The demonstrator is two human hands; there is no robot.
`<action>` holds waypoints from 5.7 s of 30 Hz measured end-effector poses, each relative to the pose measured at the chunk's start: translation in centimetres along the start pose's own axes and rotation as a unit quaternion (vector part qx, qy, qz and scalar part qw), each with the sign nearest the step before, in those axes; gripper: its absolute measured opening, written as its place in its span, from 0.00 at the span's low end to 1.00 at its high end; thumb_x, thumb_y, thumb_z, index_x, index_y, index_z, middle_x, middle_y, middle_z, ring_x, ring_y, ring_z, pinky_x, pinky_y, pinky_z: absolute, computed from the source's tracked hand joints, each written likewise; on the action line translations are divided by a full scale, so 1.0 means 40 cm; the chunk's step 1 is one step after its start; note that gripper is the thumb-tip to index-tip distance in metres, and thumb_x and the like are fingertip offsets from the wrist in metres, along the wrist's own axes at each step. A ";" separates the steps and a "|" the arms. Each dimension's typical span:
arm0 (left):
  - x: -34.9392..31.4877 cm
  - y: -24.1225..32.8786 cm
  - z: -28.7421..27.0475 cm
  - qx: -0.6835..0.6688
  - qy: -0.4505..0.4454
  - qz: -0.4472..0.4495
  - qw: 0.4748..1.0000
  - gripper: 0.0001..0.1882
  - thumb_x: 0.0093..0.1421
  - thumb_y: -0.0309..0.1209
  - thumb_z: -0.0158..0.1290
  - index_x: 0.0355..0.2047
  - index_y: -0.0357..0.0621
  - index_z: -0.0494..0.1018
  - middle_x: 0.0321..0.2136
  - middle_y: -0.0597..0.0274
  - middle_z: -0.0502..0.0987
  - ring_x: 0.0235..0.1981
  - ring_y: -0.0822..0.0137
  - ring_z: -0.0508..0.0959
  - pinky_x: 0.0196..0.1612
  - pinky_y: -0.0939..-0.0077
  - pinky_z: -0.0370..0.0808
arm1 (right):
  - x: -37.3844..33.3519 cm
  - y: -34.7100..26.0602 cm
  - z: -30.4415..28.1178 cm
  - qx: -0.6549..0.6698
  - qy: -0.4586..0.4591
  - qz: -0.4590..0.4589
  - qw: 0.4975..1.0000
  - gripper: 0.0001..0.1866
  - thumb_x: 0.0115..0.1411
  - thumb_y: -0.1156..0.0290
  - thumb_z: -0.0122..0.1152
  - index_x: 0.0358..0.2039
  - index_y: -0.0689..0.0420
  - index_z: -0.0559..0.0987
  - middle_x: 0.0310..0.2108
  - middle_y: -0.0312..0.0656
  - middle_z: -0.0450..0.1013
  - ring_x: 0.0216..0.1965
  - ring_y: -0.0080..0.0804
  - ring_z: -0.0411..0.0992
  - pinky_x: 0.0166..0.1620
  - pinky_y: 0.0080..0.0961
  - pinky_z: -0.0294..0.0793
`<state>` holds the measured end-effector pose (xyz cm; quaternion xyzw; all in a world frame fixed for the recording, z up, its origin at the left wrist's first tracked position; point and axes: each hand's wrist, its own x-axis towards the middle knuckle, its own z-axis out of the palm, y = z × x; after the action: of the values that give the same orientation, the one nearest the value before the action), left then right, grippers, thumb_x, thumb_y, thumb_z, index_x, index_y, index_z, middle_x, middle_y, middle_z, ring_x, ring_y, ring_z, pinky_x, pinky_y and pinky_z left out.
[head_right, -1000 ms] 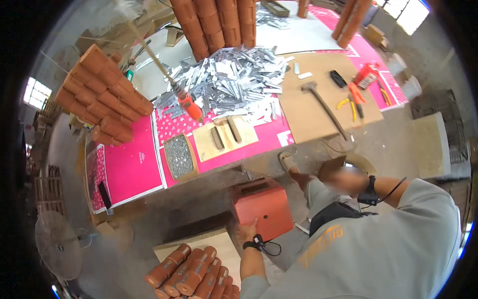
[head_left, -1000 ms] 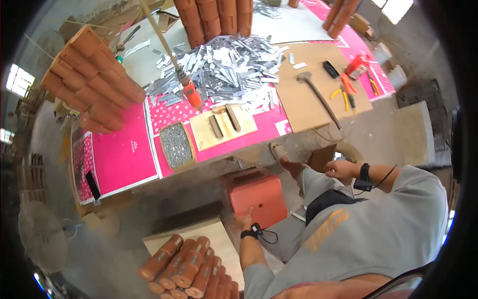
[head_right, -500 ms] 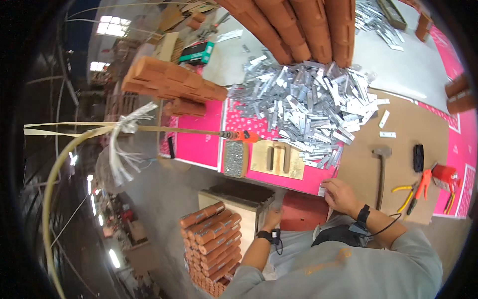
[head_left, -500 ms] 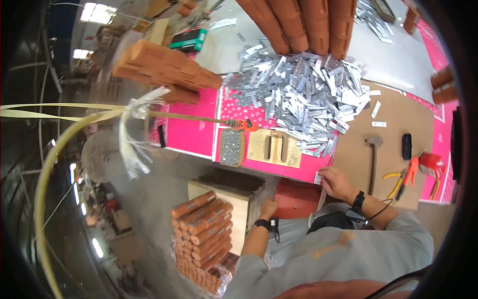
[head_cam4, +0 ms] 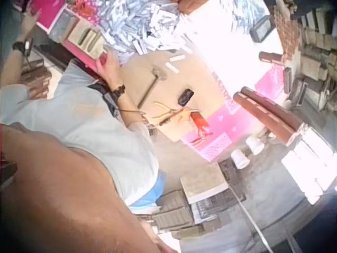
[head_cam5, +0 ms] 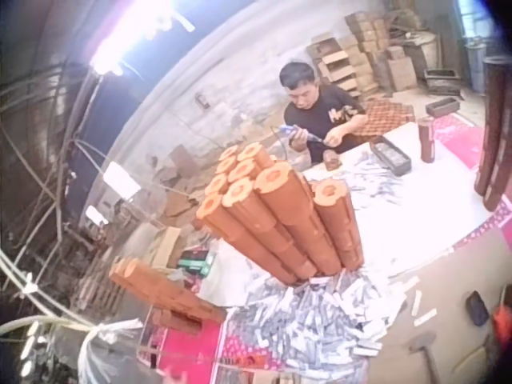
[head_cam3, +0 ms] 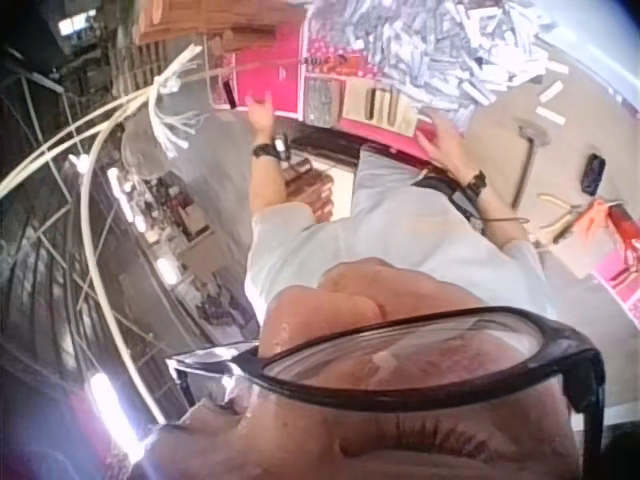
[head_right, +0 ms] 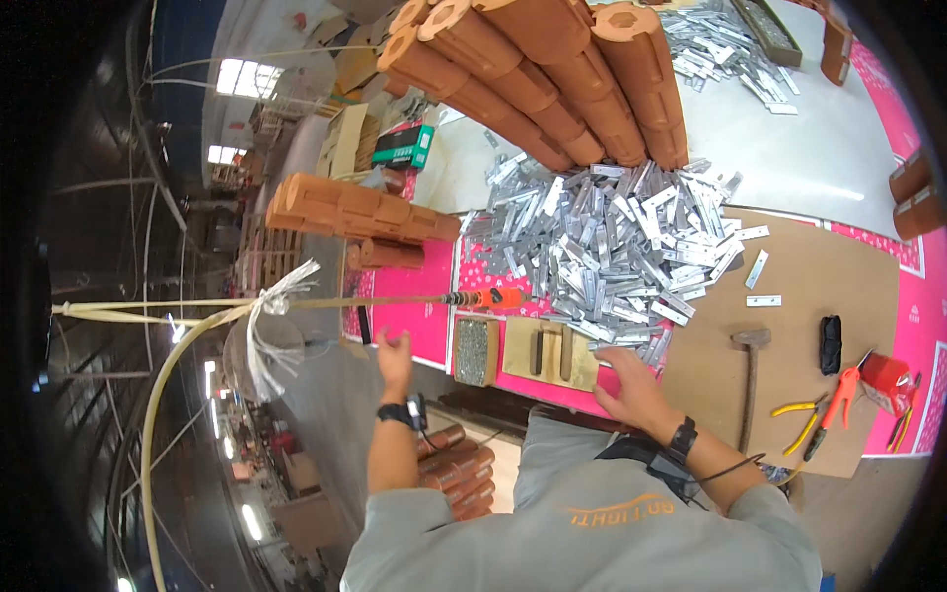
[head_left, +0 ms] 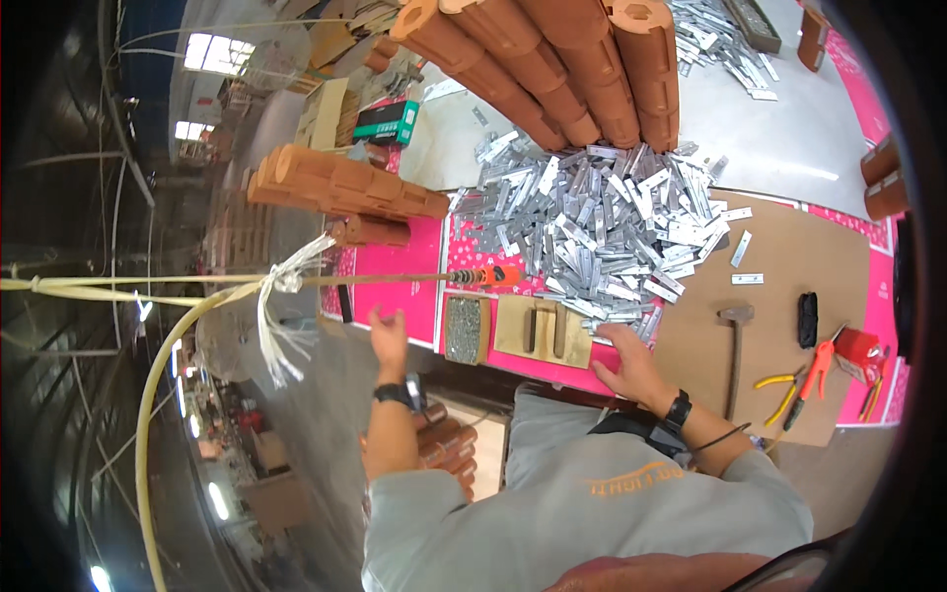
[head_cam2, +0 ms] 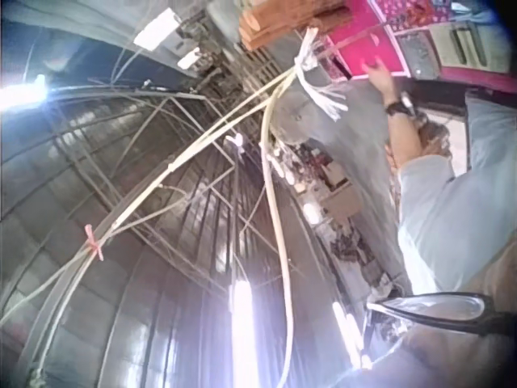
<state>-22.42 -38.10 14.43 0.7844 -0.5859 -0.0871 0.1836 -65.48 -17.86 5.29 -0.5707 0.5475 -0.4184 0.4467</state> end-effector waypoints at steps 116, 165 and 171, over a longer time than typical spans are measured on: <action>0.010 0.199 0.573 -0.264 -0.335 0.107 0.898 0.26 0.51 0.28 0.67 0.48 0.30 0.74 0.31 0.56 0.80 0.25 0.70 0.78 0.24 0.75 0.77 | -0.045 -0.030 0.111 0.198 0.007 -0.063 0.978 0.18 0.46 0.83 0.58 0.40 0.61 0.79 0.34 0.37 0.78 0.34 0.22 0.75 0.42 0.24 0.76; -0.265 0.155 0.508 -0.401 -0.380 0.234 0.800 0.08 0.65 0.29 0.55 0.43 0.41 0.73 0.32 0.66 0.75 0.34 0.76 0.73 0.38 0.79 0.71 | 0.008 0.008 0.226 0.173 0.092 -0.048 0.979 0.10 0.55 0.82 0.57 0.39 0.63 0.76 0.34 0.39 0.77 0.37 0.25 0.75 0.44 0.27 0.75; -0.294 0.136 0.527 -0.515 -0.346 0.203 0.757 0.06 0.66 0.29 0.53 0.42 0.41 0.74 0.34 0.67 0.75 0.36 0.75 0.73 0.42 0.79 0.71 | 0.027 0.006 0.232 0.146 0.083 -0.080 0.983 0.14 0.49 0.82 0.59 0.39 0.61 0.77 0.33 0.37 0.77 0.36 0.23 0.74 0.41 0.25 0.75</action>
<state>-38.16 -32.19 -3.73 0.3506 -0.6214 -0.6021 0.3583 -56.53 -18.45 2.72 -0.5045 0.4683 -0.5740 0.4434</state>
